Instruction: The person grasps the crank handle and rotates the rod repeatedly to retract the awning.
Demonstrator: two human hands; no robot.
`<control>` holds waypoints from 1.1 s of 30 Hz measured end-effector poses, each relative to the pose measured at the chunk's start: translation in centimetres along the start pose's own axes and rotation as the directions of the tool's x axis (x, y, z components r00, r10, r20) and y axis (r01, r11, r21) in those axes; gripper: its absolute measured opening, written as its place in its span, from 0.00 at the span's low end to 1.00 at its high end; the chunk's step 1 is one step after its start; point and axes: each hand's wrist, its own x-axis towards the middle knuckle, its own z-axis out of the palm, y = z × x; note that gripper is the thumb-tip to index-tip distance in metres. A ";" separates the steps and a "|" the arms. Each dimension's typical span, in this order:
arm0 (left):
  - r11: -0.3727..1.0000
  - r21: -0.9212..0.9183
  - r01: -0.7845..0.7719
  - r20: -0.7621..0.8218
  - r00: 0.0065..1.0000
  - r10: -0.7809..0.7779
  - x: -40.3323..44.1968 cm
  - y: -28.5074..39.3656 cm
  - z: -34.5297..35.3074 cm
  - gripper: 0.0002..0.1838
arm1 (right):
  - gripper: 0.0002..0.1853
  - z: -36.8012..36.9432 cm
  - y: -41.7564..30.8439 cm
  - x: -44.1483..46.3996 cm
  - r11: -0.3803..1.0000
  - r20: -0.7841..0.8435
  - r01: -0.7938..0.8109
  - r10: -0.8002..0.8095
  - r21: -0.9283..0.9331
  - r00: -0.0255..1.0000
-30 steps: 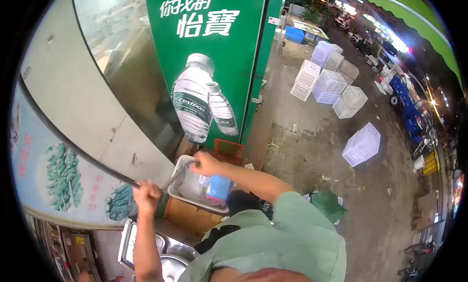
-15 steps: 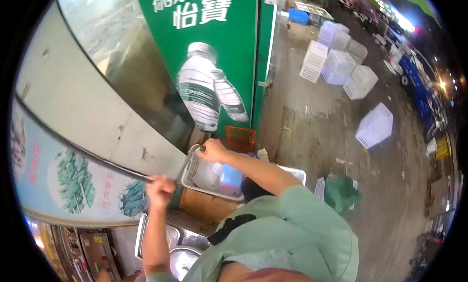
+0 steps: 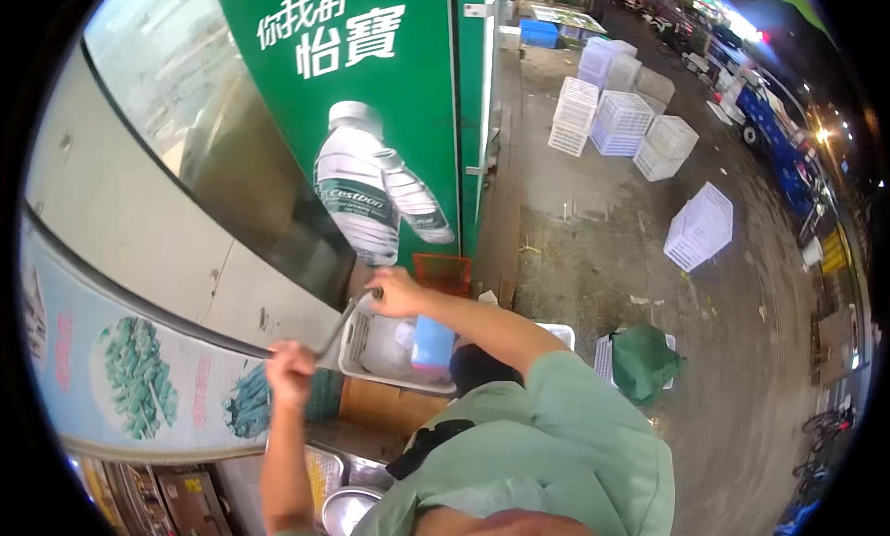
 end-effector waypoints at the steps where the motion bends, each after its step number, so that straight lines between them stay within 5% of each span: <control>1: 0.999 -0.030 -0.016 -0.099 0.995 0.013 0.9 0.7 -1.8 0.16 | 0.13 -1.5 -1.9 -1.2 0.958 0.263 -0.252 0.210 0.135 0.942; 3: 0.994 -0.047 -0.100 -0.320 0.944 0.080 4.4 0.6 -5.3 0.16 | 0.11 0.5 -6.3 -6.4 0.862 0.315 -0.409 0.315 0.299 0.895; 4: 0.987 -0.032 -0.159 -0.454 0.882 0.127 6.1 -1.0 -7.0 0.16 | 0.11 1.8 -8.8 -8.7 0.832 0.331 -0.301 0.151 0.466 0.932; 5: 0.988 0.054 -0.146 -0.406 0.901 0.155 7.9 -2.8 -6.4 0.15 | 0.12 3.2 -11.3 -10.9 0.750 0.337 -0.211 -0.017 0.627 0.941; 6: 0.981 0.146 -0.124 -0.359 0.918 0.170 9.0 -4.1 -4.7 0.14 | 0.11 3.7 -13.7 -10.6 0.789 0.660 -0.345 -0.100 0.508 0.745; 7: 0.990 0.112 -0.089 -0.278 0.953 0.117 8.2 -5.1 1.2 0.12 | 0.11 3.8 -13.9 -10.6 0.783 0.665 -0.353 -0.101 0.512 0.740; 9: 0.920 0.317 -0.230 0.042 0.972 0.229 3.6 -7.1 10.8 0.12 | 0.11 3.4 -11.8 -6.9 0.871 0.650 -0.344 0.036 0.352 0.759; 11: 0.861 0.464 -0.209 0.257 0.962 0.095 -0.4 -4.7 12.0 0.14 | 0.11 2.7 -7.4 -1.9 0.927 0.613 -0.332 0.162 0.173 0.773; 12: 0.903 0.428 0.038 0.219 0.965 -0.144 -2.1 -2.2 11.0 0.14 | 0.11 2.8 -5.5 -0.7 0.935 0.595 -0.344 0.230 0.085 0.771; 13: 0.958 0.277 0.072 0.131 0.985 -0.112 -1.6 -1.8 7.7 0.15 | 0.15 3.5 -1.4 0.4 0.934 0.438 -0.357 0.314 0.016 0.842; 14: 0.991 0.109 0.074 0.042 0.996 -0.079 -1.2 -1.3 4.3 0.15 | 0.22 1.8 0.5 1.2 0.968 0.324 -0.248 0.220 0.047 0.920; 15: 0.998 -0.052 0.043 -0.047 0.998 -0.046 -0.9 -0.9 1.0 0.17 | 0.23 0.5 -0.3 0.6 0.941 0.346 -0.320 0.265 0.111 0.900; 17: 0.995 -0.004 -0.097 -0.285 0.954 0.092 1.5 0.1 -2.4 0.15 | 0.24 0.3 -2.3 -1.8 0.853 0.497 -0.500 0.372 0.151 0.784; 21: 0.991 0.060 -0.123 -0.500 0.855 0.136 8.2 -2.6 -6.5 0.16 | 0.13 2.2 -12.6 -9.6 0.806 0.437 -0.263 0.006 0.530 0.899; 23: 0.921 0.388 -0.043 -0.332 0.925 0.183 7.9 -6.0 1.4 0.13 | 0.08 6.3 -14.1 -10.3 0.846 0.748 -0.238 -0.249 0.477 0.615; 24: 0.885 0.457 -0.093 -0.190 0.961 0.199 6.1 -7.7 5.1 0.11 | 0.08 7.4 -13.3 -9.5 0.840 0.743 -0.236 -0.259 0.489 0.617; 26: 0.903 0.369 -0.218 0.102 0.976 0.194 2.1 -10.3 6.9 0.09 | 0.14 7.7 -8.3 -3.6 0.969 0.629 -0.071 -0.096 0.235 0.772; 28: 0.972 0.236 -0.020 0.108 0.994 -0.006 -1.5 -3.8 7.2 0.11 | 0.13 5.2 -4.3 2.3 0.971 0.498 -0.231 0.227 -0.055 0.837; 29: 0.995 0.097 -0.016 0.057 0.998 0.010 -1.8 -2.4 5.4 0.13 | 0.16 2.6 -2.7 3.7 0.931 0.442 -0.365 0.332 -0.012 0.834; 30: 0.998 0.001 -0.062 -0.015 0.998 0.062 -1.5 -1.3 2.9 0.15 | 0.16 4.0 0.4 2.7 0.988 0.025 0.132 -0.135 0.078 0.991; 31: 0.997 -0.015 -0.080 -0.151 0.986 0.077 -0.8 -0.8 -0.9 0.14 | 0.16 2.1 -1.6 2.1 0.962 0.225 -0.248 0.218 0.112 0.949; 32: 0.995 -0.028 -0.093 -0.281 0.956 0.082 0.1 0.3 -3.0 0.15 | 0.16 0.6 -3.7 0.7 0.862 0.478 -0.472 0.342 0.183 0.809; 33: 0.994 0.019 -0.107 -0.403 0.909 0.106 1.4 1.6 -3.8 0.17 | 0.14 1.6 -5.9 -3.1 0.801 0.496 -0.492 0.291 0.342 0.818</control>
